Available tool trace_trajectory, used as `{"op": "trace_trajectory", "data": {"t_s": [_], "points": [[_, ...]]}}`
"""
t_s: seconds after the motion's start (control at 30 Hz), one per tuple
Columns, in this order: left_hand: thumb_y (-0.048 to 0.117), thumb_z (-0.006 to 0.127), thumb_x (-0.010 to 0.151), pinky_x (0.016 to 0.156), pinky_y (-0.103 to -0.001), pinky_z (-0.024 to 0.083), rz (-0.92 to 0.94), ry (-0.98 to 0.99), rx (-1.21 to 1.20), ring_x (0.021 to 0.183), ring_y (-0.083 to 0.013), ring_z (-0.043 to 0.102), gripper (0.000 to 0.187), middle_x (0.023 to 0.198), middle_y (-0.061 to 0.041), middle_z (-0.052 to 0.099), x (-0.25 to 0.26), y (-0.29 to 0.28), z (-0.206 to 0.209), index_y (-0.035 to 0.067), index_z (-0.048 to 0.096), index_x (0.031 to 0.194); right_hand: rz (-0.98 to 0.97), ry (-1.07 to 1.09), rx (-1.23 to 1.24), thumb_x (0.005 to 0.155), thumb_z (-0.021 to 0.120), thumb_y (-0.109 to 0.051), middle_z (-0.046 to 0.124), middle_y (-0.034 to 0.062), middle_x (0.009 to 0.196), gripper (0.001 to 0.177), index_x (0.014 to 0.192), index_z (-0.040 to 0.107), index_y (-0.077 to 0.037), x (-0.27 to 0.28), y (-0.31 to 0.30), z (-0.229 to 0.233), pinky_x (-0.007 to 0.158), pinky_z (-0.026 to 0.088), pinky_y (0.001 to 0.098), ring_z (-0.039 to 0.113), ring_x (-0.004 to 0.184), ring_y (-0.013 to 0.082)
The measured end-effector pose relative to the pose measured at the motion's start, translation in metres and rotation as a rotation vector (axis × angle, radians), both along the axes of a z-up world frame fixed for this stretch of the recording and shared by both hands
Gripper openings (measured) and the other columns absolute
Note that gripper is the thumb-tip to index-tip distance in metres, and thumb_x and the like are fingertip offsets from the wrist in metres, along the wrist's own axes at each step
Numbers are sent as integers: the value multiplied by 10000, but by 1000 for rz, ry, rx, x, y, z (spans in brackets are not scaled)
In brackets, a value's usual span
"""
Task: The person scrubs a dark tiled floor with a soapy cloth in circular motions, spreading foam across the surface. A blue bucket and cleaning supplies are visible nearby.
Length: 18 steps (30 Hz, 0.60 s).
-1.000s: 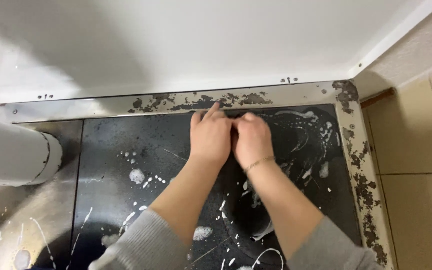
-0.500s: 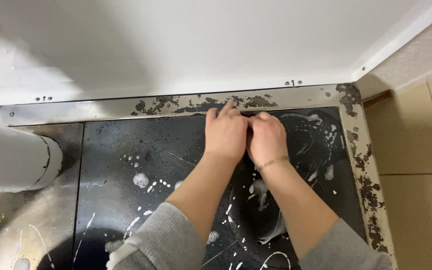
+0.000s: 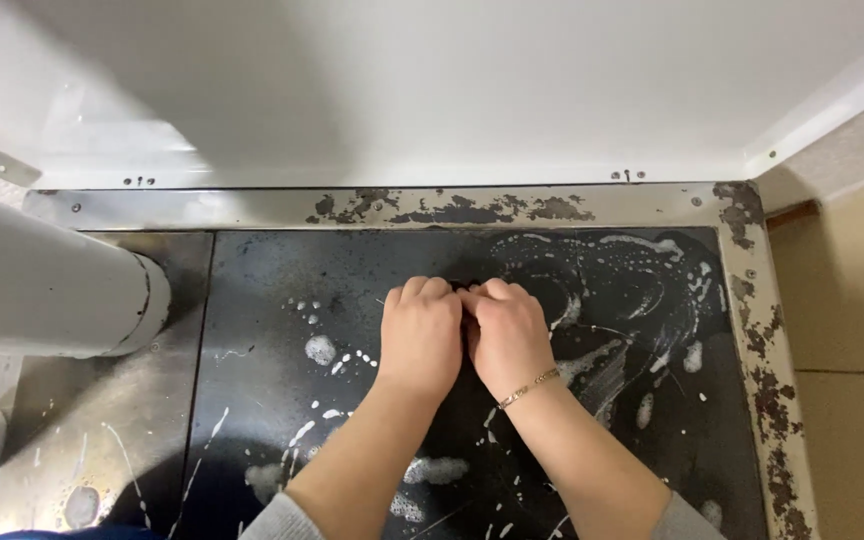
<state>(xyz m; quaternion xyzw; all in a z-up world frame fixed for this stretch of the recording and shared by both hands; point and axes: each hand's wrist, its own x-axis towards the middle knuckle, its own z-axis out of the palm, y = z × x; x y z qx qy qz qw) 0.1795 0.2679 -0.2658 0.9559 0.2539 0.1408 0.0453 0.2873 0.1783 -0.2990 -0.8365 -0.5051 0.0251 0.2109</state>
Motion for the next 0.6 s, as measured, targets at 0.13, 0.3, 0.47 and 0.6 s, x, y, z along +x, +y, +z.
{"op": "trace_trajectory", "data": {"t_s": [0.13,0.3,0.47,0.6], "points": [[125,646,842,849,-392,409,29,67,-45,978,-212,593,120,833,39,617,10,23,4,169,713,754,16,-79,-11,848,659,-258,645,-39,885,139,919,770,-302,11,23,8,715,543,387,644,827,262],[93,658,896,927,-407,390,101,112,-78,1053,-201,598,151,882,30,654,32,63,14,144,735,776,-2,78,44,888,639,-224,656,72,912,158,953,747,-128,25,72,17,771,539,424,640,868,340],[124,678,936,989,-425,368,129,102,-123,1101,-192,590,148,913,35,653,28,63,11,152,736,803,-7,174,130,952,622,-132,683,152,924,190,1015,754,-11,14,68,36,848,512,416,628,884,384],[114,631,906,920,-437,378,98,92,-106,1020,-207,585,146,872,22,627,1,36,14,153,721,797,13,-14,8,863,685,-235,655,11,930,154,989,772,-218,-6,39,22,739,542,400,644,883,301]]}}
